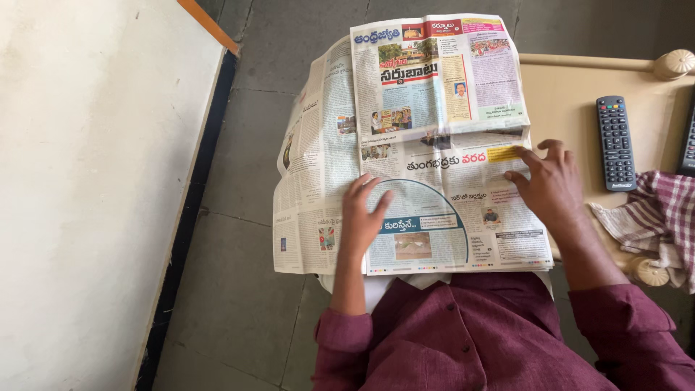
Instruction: The person folds a newspaper on a beige tray table, then places a remote control and a checkered cloth on top of it. They proceed to fold the cloth neatly into a small square and place it on the tray.
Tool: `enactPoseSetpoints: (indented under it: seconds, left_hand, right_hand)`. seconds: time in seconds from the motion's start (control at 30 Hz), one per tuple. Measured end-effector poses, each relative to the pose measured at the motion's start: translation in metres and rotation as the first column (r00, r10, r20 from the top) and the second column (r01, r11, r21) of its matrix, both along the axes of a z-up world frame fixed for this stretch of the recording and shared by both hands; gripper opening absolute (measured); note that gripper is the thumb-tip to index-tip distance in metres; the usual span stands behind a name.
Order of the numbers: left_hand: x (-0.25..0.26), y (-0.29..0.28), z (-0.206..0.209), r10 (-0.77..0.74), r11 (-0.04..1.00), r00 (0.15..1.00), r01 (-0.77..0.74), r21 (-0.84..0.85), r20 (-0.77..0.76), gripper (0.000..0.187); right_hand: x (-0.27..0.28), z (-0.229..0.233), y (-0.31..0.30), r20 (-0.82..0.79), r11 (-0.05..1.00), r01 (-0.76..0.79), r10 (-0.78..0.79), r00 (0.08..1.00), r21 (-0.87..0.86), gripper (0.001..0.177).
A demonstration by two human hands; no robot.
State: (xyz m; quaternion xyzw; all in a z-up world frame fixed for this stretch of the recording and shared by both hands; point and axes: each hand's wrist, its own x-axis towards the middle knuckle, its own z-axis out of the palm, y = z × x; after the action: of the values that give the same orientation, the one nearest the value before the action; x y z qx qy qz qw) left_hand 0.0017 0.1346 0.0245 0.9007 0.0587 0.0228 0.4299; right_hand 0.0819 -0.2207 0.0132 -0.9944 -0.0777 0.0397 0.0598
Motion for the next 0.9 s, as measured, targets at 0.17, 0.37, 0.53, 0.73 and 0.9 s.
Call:
enactPoseSetpoints:
  seconds: [0.17,0.37,0.53,0.73,0.9]
  left_hand:
    - [-0.019,0.010,-0.008,0.027,0.992,0.988,-0.045,0.117,0.150,0.056]
    - [0.001,-0.005,-0.013,-0.081,0.937,0.990,0.037,0.348,0.114,0.065]
    - [0.032,-0.020,-0.029,-0.088,0.851,0.982,0.162,0.499,-0.167,0.093]
    - [0.034,-0.026,-0.039,-0.096,0.817,0.978,0.183,0.546,-0.183,0.109]
    - [0.031,-0.024,-0.046,-0.091,0.835,0.986,0.150,0.529,-0.136,0.109]
  right_hand:
    - [0.010,-0.013,0.008,0.239,0.959,-0.051,-0.017,0.971,0.278,0.066]
    - [0.057,0.007,0.015,-0.147,0.719,0.327,-0.303,0.942,0.614,0.069]
    - [0.071,0.005,0.018,-0.189,0.722,0.387,-0.343,0.920,0.573,0.066]
    - [0.079,-0.026,0.016,-0.023,0.842,0.317,-0.342,0.940,0.436,0.062]
    - [0.095,-0.029,0.019,-0.133,0.825,0.414,-0.395,0.909,0.384,0.066]
